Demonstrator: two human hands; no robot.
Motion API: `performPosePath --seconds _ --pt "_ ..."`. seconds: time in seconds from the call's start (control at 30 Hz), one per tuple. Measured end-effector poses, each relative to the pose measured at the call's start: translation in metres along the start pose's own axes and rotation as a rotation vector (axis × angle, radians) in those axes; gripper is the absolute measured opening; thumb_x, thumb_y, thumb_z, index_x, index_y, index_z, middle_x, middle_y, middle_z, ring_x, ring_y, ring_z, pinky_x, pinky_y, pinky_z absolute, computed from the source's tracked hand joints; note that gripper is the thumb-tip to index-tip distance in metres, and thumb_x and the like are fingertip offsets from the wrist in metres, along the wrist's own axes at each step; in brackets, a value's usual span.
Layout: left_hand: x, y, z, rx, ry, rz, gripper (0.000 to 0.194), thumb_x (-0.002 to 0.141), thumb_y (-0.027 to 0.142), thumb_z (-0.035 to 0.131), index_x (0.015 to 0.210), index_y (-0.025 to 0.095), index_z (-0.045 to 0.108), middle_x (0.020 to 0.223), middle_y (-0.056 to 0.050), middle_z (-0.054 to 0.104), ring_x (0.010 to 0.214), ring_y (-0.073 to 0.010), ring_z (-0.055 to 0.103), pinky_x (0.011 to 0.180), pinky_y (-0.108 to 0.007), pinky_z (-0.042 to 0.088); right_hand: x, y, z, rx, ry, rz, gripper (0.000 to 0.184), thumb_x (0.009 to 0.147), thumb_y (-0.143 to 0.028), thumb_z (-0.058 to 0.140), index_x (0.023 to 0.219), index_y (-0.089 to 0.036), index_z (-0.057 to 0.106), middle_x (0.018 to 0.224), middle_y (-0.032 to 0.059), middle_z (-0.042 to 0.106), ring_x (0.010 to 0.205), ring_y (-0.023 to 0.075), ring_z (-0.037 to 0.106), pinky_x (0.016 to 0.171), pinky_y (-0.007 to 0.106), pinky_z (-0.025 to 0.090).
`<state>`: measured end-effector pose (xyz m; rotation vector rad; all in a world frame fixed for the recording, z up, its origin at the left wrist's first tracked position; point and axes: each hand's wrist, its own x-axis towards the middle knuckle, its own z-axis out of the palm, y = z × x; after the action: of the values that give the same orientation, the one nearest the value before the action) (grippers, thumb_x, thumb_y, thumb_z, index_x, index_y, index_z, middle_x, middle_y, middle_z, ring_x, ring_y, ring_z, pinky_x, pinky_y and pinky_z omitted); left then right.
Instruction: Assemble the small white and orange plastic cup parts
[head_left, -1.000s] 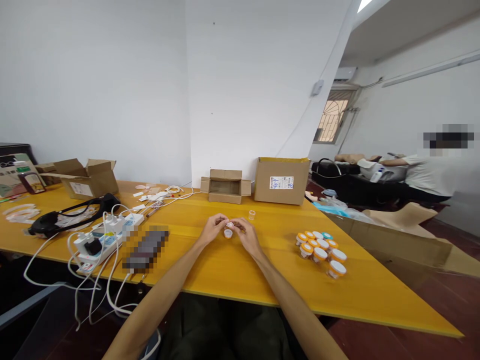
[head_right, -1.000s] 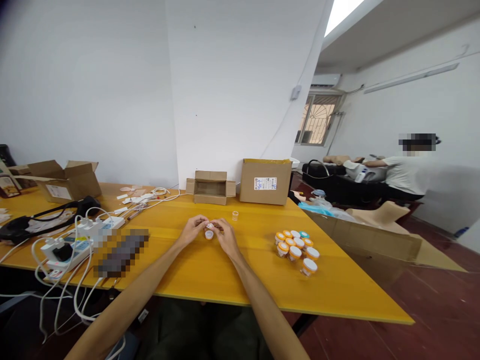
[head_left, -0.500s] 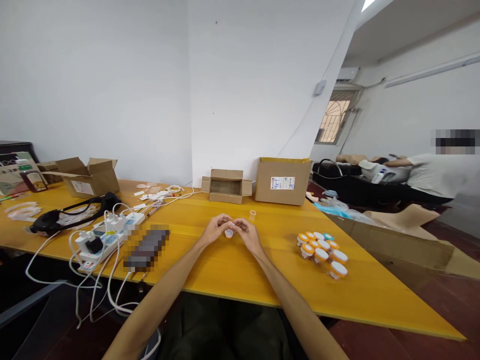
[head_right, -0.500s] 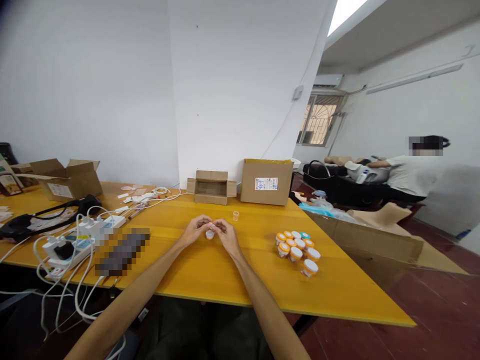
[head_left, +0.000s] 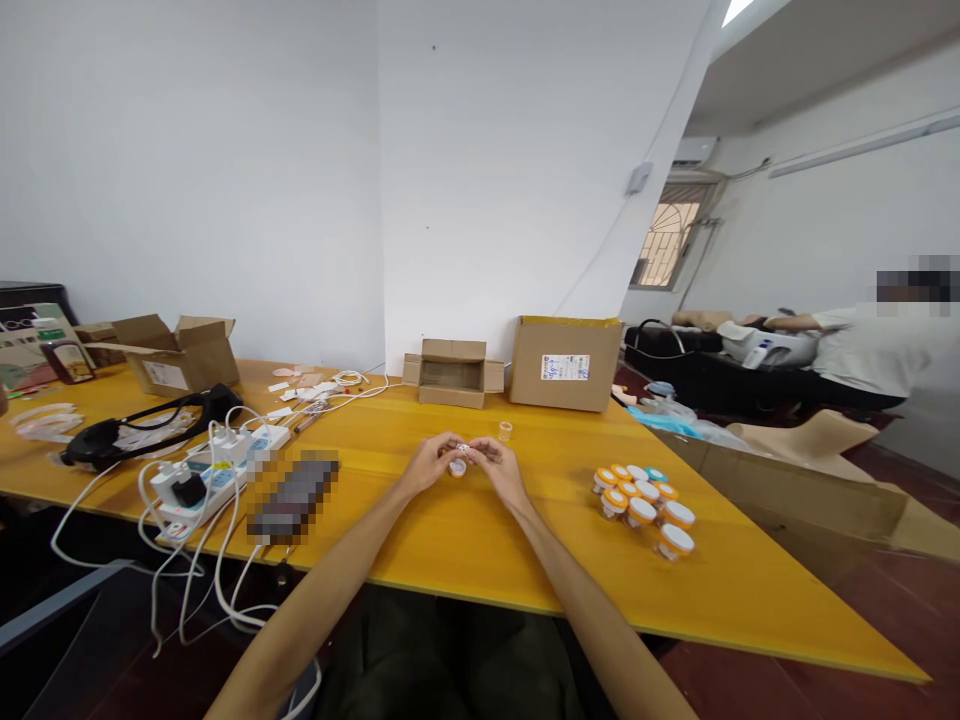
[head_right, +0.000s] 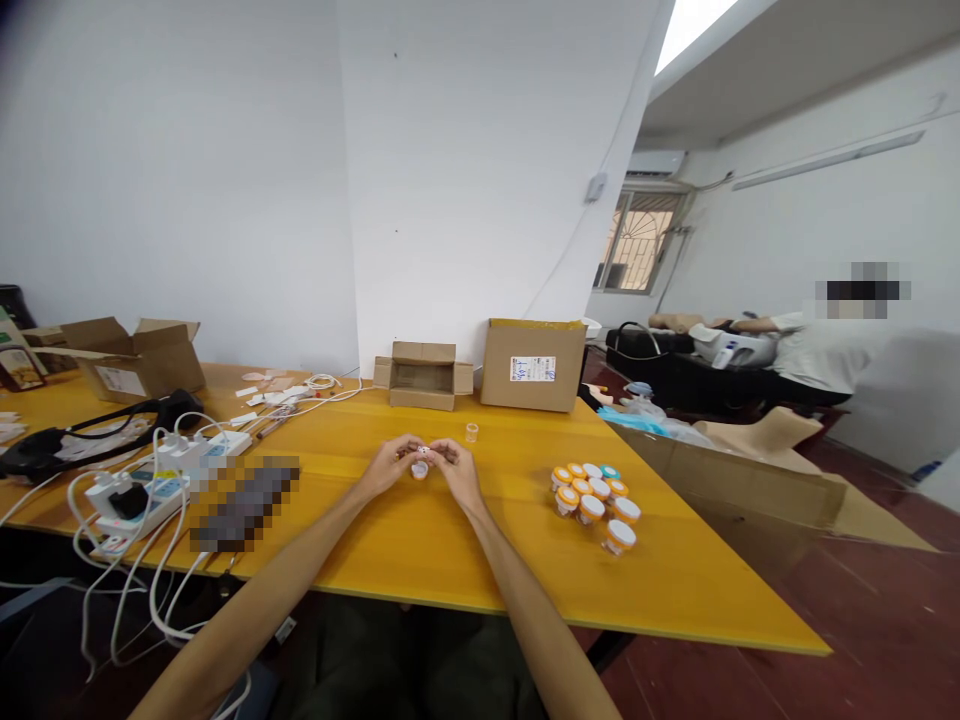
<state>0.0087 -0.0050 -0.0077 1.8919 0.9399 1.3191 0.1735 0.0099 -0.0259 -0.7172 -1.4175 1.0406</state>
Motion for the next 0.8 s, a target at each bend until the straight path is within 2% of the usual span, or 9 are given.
performPosePath --seconds 0.17,0.47,0.8 --pt "-0.0005 -0.0011 0.0001 0.011 0.002 0.021 0.017 0.085 0.034 0.064 0.092 0.020 0.070 0.089 -0.003 0.076 0.082 -0.0186 0.070 0.079 -0.029 0.053 -0.0004 -0.0008 -0.0009 -0.009 0.005 0.008 0.042 0.060 -0.060 0.080 0.075 -0.022 0.070 0.077 0.0044 0.073 0.071 0.0214 0.067 0.069 0.035 0.057" --pt "0.0012 -0.0022 0.0002 0.002 0.038 -0.002 0.014 0.081 0.031 0.067 0.088 0.020 0.071 0.086 -0.003 0.076 0.081 -0.0180 0.070 0.077 -0.029 0.053 -0.0006 0.0021 0.0005 -0.002 -0.027 -0.018 0.036 0.062 -0.054 0.081 0.078 -0.024 0.071 0.083 0.0048 0.074 0.082 0.0233 0.069 0.080 0.038 0.057" --pt "0.0021 -0.0052 -0.0007 0.006 0.044 -0.048 0.025 0.077 0.042 0.072 0.085 0.019 0.073 0.080 -0.003 0.075 0.073 -0.0169 0.067 0.070 -0.027 0.051 -0.0021 0.0024 0.0033 -0.031 -0.004 -0.043 0.038 0.063 -0.056 0.079 0.079 -0.023 0.068 0.083 0.0051 0.073 0.081 0.0224 0.068 0.079 0.036 0.057"
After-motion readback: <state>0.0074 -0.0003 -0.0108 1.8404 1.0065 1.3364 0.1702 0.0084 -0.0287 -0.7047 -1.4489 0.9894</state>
